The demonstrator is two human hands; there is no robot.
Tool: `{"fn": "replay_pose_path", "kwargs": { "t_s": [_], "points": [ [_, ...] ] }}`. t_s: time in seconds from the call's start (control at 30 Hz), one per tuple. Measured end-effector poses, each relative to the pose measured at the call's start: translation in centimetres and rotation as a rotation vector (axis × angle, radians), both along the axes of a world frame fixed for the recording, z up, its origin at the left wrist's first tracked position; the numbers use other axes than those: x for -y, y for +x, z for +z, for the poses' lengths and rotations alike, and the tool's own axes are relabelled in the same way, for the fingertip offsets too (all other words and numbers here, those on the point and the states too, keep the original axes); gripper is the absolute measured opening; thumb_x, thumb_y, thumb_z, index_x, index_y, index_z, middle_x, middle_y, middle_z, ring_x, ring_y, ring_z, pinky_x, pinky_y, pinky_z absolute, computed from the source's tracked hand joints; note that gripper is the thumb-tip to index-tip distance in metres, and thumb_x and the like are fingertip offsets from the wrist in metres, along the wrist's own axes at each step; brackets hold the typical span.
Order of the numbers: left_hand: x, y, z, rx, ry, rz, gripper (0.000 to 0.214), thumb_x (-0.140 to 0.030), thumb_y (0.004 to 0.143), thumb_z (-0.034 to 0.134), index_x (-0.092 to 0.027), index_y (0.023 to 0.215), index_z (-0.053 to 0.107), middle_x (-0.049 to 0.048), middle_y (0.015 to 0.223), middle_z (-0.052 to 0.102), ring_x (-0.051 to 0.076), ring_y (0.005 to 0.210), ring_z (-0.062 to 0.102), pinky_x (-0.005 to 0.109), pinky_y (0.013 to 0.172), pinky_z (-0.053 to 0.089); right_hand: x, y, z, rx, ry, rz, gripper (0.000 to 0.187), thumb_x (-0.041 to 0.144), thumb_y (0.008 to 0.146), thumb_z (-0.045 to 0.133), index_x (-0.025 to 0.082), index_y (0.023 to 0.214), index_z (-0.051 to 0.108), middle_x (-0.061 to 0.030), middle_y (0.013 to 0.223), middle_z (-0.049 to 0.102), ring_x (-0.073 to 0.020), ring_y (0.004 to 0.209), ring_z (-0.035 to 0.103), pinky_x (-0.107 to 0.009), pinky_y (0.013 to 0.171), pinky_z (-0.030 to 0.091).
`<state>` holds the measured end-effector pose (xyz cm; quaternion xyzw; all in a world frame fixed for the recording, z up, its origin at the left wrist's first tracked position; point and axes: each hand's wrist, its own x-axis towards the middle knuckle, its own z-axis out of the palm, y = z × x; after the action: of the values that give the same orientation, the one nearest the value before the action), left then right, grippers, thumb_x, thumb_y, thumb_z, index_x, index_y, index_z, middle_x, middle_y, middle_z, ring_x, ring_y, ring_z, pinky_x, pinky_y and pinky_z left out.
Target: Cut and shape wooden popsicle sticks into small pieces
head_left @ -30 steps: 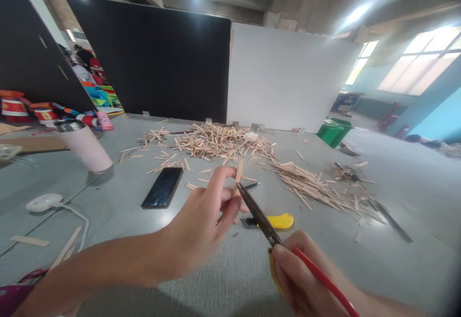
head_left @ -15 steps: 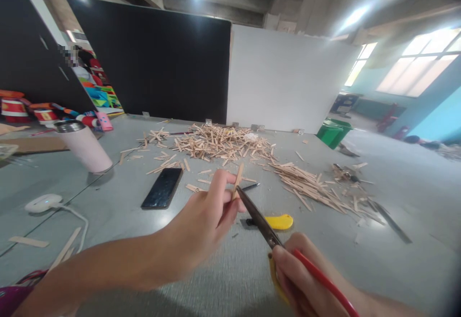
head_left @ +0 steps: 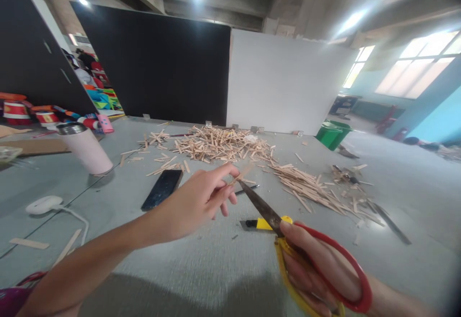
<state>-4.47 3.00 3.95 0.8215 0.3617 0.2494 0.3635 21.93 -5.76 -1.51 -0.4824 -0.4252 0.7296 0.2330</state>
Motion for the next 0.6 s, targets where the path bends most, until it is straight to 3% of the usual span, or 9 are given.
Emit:
{"fn": "replay_pose_path", "kwargs": {
  "t_s": [0.1,0.2,0.3,0.43,0.5,0.6],
  "points": [
    [-0.5,-1.2,1.1,-0.066,-0.036,0.021,0.015,-0.037,0.113,0.048,-0.026,0.122,0.054,0.0014,0.098,0.081,0.012,0.062,0.072,0.02,0.051,0.049,-0.1,0.4,0.6,-0.039,0.014,-0.007,0.085,0.096,0.083,0.047,0.025,0.037,0.041,0.0045,0.025,0.029,-0.0062,0.02,0.031,-0.017,0.024,0.026],
    [-1.1,-2.4,1.9,-0.046,0.026,0.115,0.012,-0.036,0.11,0.055,-0.027,0.116,0.051,-0.0019,0.089,0.081,0.008,0.05,0.055,0.019,0.047,0.042,0.0,1.3,1.2,-0.024,0.151,-0.048,0.084,0.09,0.093,0.044,0.024,0.041,0.043,0.0052,0.028,0.031,-0.0059,0.023,0.03,-0.018,0.027,0.026],
    [-1.1,-3.0,2.5,0.022,0.048,0.116,0.011,-0.035,0.107,0.061,-0.024,0.106,0.058,-0.0032,0.078,0.078,0.008,0.052,0.052,0.019,0.048,0.038,0.4,2.4,1.5,0.115,0.344,-0.015,0.076,0.08,0.103,0.043,0.021,0.057,0.052,0.0038,0.039,0.045,-0.007,0.032,0.038,-0.019,0.034,0.029],
    [-0.5,-2.7,2.8,0.047,0.055,0.084,0.02,-0.038,0.105,0.065,-0.021,0.097,0.074,-0.0013,0.071,0.074,0.009,0.057,0.056,0.021,0.05,0.038,1.4,3.0,1.3,0.188,0.563,0.056,0.061,0.077,0.104,0.049,0.02,0.085,0.063,-0.0027,0.072,0.065,-0.0139,0.059,0.054,-0.026,0.056,0.046],
    [0.0,-2.5,2.8,0.025,0.028,0.069,0.027,-0.041,0.107,0.062,-0.021,0.094,0.075,-0.0008,0.073,0.075,0.008,0.052,0.049,0.021,0.047,0.035,2.0,3.0,1.0,0.219,0.6,0.076,0.06,0.079,0.103,0.049,0.02,0.095,0.064,-0.0038,0.081,0.067,-0.0146,0.063,0.053,-0.028,0.06,0.048],
    [0.8,-2.3,2.6,0.013,-0.039,0.068,0.03,-0.043,0.108,0.061,-0.021,0.09,0.072,-0.0017,0.072,0.075,0.007,0.048,0.047,0.019,0.045,0.036,2.7,2.7,0.7,0.29,0.586,0.129,0.06,0.08,0.101,0.049,0.022,0.093,0.06,-0.0015,0.076,0.063,-0.0133,0.058,0.048,-0.027,0.054,0.042]
  ]
}}
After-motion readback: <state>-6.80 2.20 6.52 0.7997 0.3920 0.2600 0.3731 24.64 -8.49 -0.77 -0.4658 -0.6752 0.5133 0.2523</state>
